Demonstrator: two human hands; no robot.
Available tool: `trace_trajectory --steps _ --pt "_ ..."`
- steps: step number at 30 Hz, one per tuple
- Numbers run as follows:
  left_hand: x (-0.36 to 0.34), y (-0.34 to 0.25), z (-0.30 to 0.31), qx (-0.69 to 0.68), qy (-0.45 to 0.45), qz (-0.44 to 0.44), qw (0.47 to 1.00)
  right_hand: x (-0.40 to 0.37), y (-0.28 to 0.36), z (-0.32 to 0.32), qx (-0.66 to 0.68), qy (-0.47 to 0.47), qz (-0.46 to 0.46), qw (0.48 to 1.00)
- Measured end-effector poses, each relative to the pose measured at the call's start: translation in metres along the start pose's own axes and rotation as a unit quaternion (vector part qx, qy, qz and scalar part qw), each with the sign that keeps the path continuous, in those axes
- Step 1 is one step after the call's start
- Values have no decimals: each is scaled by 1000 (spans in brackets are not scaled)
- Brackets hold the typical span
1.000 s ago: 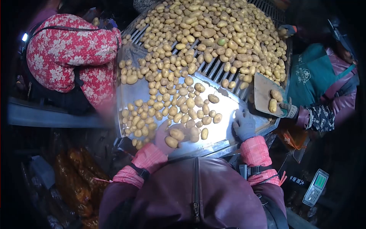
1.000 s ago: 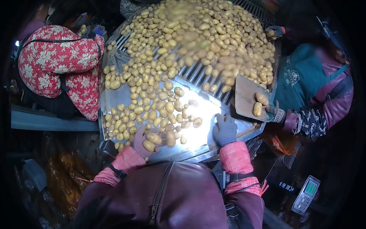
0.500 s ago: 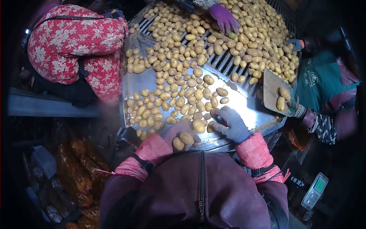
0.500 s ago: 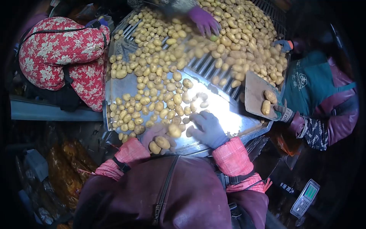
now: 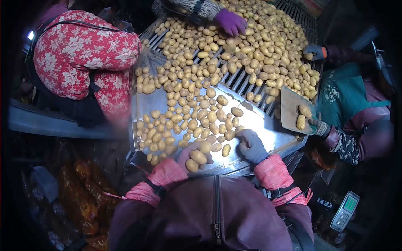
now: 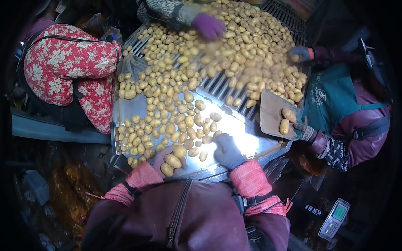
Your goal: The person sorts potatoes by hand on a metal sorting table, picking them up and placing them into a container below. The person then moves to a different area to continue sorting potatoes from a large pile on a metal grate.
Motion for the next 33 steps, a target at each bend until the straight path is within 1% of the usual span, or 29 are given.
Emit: trace_trajectory --steps 1,3,4,5,6,7,9,10,13,14,15,17,19,20,23,24,25,27,29,30,31,32,33 --pt "0 -10 -7 -60 -20 15 998 4 14 0 10 -18 62 998" --pt "-2 -26 -20 -183 -63 43 980 15 41 -9 33 -21 127 991" --pt "-1 -20 -8 -148 -64 19 987 20 64 -13 19 -7 166 986" --pt "2 -1 11 -112 -65 -5 992 25 86 -17 6 7 204 979" --pt "1 -2 15 -100 -70 -20 992 29 95 -30 23 49 219 974" --pt "0 -12 14 -87 -75 -35 993 32 107 -34 46 72 223 971" --pt "-7 -27 5 -109 -94 -47 988 38 128 -36 92 120 226 962" --pt "-6 -25 5 -133 -80 -24 988 50 123 -40 122 158 194 960" --pt "-4 -20 10 -206 -32 41 977 98 93 -28 63 119 154 979" --pt "-2 -13 12 -251 15 28 967 120 80 -22 25 67 164 984" --pt "-3 -18 9 -243 13 29 970 143 69 -17 -12 14 175 984" --pt "-5 -34 2 -223 10 32 974 179 65 3 -159 -115 196 961" --pt "0 -25 7 -127 34 29 991 215 45 -9 -241 -123 160 949" --pt "1 -17 11 -75 47 25 996 231 32 -24 -223 -56 124 965" --pt "3 -15 13 -70 55 3 996 234 49 -49 -309 -120 150 932" --pt "3 -14 15 -93 43 15 995 236 45 -72 -253 -4 161 954" --pt "4 -13 15 -117 32 28 992 225 54 -87 -286 -8 189 939" --pt "7 -9 18 -163 6 55 985 203 76 -82 -228 -7 231 946" --pt "6 4 24 -218 -14 70 973 206 67 -71 -80 57 213 972" --pt "5 10 27 -250 -19 74 965 205 60 -65 -3 87 202 976" --pt "3 14 28 -263 -18 74 962 212 58 -43 -36 22 221 974" --pt "2 16 29 -266 -17 74 961 231 46 -28 -164 -20 184 969" --pt "1 18 30 -263 -14 73 962 239 44 9 -207 -107 140 962"
Point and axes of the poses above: each hand's wrist, its own x-axis towards the middle knuckle, its own z-axis out of the back of the hand, y = z × x, the point moved 10 cm from there along x, towards the middle knuckle, and after that the axes turned 10 degrees about -x, right-handed, at the moved point
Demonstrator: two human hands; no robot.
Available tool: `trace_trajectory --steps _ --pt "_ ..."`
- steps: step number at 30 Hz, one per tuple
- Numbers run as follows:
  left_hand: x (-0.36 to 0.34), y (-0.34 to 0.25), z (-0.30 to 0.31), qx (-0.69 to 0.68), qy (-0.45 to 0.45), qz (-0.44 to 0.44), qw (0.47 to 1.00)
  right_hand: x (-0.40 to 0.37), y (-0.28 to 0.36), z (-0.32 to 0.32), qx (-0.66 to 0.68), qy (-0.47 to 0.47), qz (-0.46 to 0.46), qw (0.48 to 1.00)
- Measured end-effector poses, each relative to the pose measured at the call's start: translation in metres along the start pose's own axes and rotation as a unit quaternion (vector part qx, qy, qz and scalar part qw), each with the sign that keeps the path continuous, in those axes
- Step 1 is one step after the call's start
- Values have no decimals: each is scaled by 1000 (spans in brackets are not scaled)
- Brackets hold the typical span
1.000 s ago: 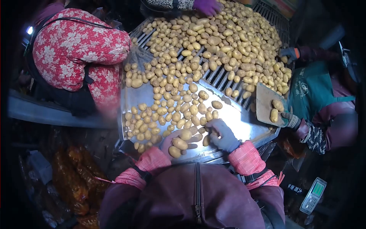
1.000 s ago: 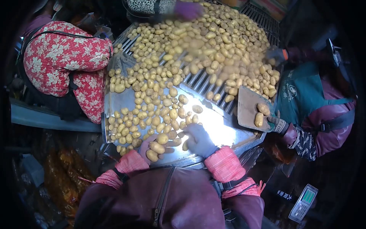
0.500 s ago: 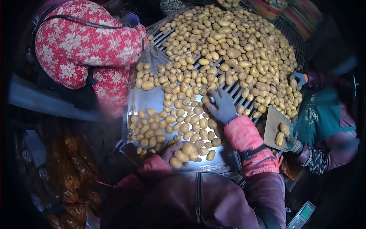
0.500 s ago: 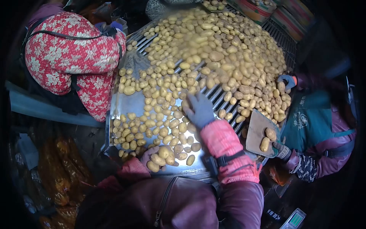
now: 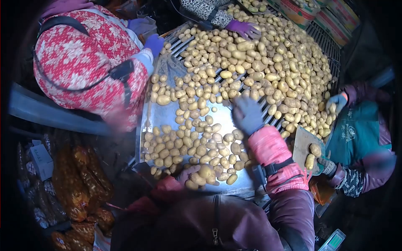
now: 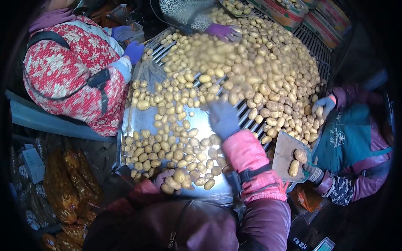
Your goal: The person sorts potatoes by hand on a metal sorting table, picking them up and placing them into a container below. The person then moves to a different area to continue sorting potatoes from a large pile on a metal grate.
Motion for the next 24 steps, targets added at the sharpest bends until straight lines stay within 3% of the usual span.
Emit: trace_trajectory --steps 2,4,7,10,13,15,16,18,20,22,23,24 --pt "0 -1 4 19 0 -2 1000 9 -39 9 -134 -46 -44 989" --pt "0 -4 6 39 -1 -5 999 11 -79 -33 -122 13 -48 991" --pt "1 -5 6 65 2 -7 998 17 -88 -44 -100 63 -69 991" --pt "0 -7 8 104 8 -12 994 6 -78 -42 -95 55 -117 987" --pt "3 -9 4 180 16 -29 983 -22 -62 -38 74 -14 -97 992" --pt "2 -16 -9 222 5 -44 974 -54 -62 -46 368 62 -194 907" --pt "-4 -22 -23 220 -21 -49 974 -73 -54 -42 502 93 -234 827" --pt "-13 -27 -41 221 -66 -57 971 -107 -15 3 695 67 -265 665" --pt "-23 -33 -67 262 -61 -76 960 -142 1 25 774 57 -199 599" --pt "-21 -32 -90 254 -78 -50 963 -173 24 58 819 60 -258 509" --pt "-12 -24 -86 223 -83 -23 971 -185 31 67 821 65 -256 505" --pt "-9 -19 -92 208 -61 -34 976 -202 32 64 790 77 -276 542"
Point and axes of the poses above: each hand's wrist, its own x-axis towards the middle knuckle, its own z-axis out of the back of the hand, y = z × x, the point moved 10 cm from there along x, towards the middle knuckle, and after that the axes turned 10 degrees about -x, right-handed, at the moved point
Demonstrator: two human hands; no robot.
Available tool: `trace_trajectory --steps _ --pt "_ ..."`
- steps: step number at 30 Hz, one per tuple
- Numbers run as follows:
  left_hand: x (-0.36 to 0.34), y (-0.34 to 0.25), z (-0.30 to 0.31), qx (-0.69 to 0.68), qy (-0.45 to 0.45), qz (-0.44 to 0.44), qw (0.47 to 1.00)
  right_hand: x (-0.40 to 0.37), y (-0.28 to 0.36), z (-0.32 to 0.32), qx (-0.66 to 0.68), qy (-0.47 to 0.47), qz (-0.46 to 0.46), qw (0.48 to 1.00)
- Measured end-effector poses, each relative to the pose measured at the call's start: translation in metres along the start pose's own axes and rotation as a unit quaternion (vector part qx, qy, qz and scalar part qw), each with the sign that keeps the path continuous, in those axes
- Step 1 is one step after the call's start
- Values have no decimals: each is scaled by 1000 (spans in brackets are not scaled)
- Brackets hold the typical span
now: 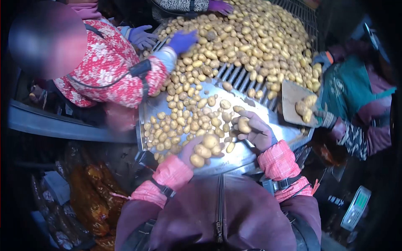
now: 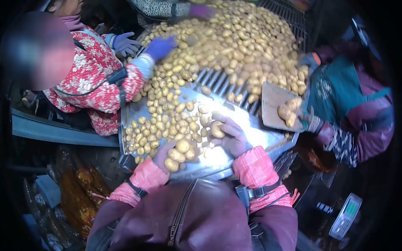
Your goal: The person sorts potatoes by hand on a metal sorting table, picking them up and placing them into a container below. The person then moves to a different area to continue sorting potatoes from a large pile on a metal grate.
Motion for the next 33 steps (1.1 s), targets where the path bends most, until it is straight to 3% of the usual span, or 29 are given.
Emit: trace_trajectory --steps 2,3,4,6,7,9,10,12,18,20,22,26,28,29,32,33 --pt "4 3 -15 -35 38 -22 998 -22 -21 18 -92 -45 -31 994" --pt "11 18 -29 -132 83 60 986 -35 -27 19 -129 -52 -34 990" --pt "13 21 -37 -95 97 46 990 -51 -40 19 -130 -67 -91 985" --pt "17 32 -57 -21 134 25 990 -73 -46 12 -298 -32 -91 950" --pt "32 55 -61 -91 91 65 990 -82 -34 6 -393 -35 20 919" --pt "30 85 -86 -121 132 170 969 -114 -54 15 -294 -58 -85 950" --pt "26 95 -99 -132 151 226 953 -125 -58 20 -333 -54 -97 936" --pt "29 108 -105 -27 128 249 960 -157 -57 30 -305 -112 -113 939" --pt "31 144 -195 62 185 334 922 -240 -80 81 -131 -226 -57 964" --pt "40 165 -215 89 202 349 911 -266 -85 100 -78 -254 9 964" --pt "35 173 -265 110 296 371 873 -298 -79 114 -65 -297 53 951" --pt "45 218 -322 125 280 426 851 -373 -60 154 -83 -405 95 906" --pt "58 239 -354 29 359 442 822 -400 -72 194 -39 -441 91 892" --pt "67 242 -366 13 350 425 835 -406 -81 214 -19 -458 89 884" --pt "89 247 -367 12 310 380 871 -416 -118 269 162 -571 114 797" --pt "96 246 -361 18 293 363 884 -418 -134 297 120 -593 99 790"
Point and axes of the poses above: each hand's wrist, its own x-axis towards the middle knuckle, its own z-axis out of the back of the hand, y = z × x, the point moved 10 cm from there along x, towards the middle knuckle, and after that the axes turned 10 degrees about -x, right-handed, at the moved point
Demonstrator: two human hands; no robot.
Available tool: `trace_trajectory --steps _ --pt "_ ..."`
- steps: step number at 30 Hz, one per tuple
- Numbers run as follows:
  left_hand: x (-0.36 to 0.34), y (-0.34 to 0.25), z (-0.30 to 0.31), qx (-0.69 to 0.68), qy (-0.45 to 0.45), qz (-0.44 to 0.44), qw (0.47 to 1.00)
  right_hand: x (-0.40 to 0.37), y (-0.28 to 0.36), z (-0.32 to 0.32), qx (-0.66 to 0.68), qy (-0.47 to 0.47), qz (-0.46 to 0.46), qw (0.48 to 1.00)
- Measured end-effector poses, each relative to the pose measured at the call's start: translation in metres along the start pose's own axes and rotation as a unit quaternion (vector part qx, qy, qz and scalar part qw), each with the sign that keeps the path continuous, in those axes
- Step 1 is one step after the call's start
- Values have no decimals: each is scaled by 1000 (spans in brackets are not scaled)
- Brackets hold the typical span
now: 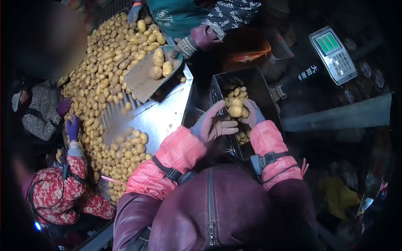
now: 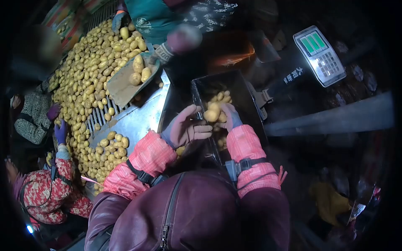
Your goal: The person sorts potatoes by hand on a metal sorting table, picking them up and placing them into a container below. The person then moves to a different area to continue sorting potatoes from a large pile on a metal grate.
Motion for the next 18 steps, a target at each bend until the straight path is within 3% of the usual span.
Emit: trace_trajectory --steps 3,5,6,8,9,10,11,12,13,15,18 --pt "-29 -7 10 36 7 -64 997 22 -11 9 29 -42 -45 998" --pt "-50 -7 34 17 2 -58 998 45 -20 17 79 0 27 997" --pt "-70 -14 36 101 -33 -76 991 47 -17 9 69 21 69 995" --pt "-107 -32 50 296 -94 -118 943 38 -2 -12 17 -3 93 996" --pt "-130 -34 68 269 -166 -133 940 21 16 -35 5 26 121 992" --pt "-152 -36 85 323 -196 -156 912 5 27 -53 -55 16 142 988" --pt "-175 -34 93 349 -215 -204 889 -5 28 -73 -94 22 99 990" --pt "-199 -33 101 376 -237 -250 861 -21 32 -105 -146 76 122 979" --pt "-227 -41 97 465 -271 -323 779 -38 33 -139 -195 125 145 962" --pt "-278 -41 78 620 -324 -434 568 -72 40 -213 -310 253 275 874" --pt "-301 -20 99 683 -345 -318 560 -126 40 -313 -434 346 428 713"
Point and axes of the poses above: each hand's wrist, its own x-axis towards the middle knuckle, its own z-axis out of the back of the hand, y = z × x, the point moved 10 cm from there along x, towards the middle knuckle, and after that the axes turned 10 degrees about -x, right-handed, at the moved point
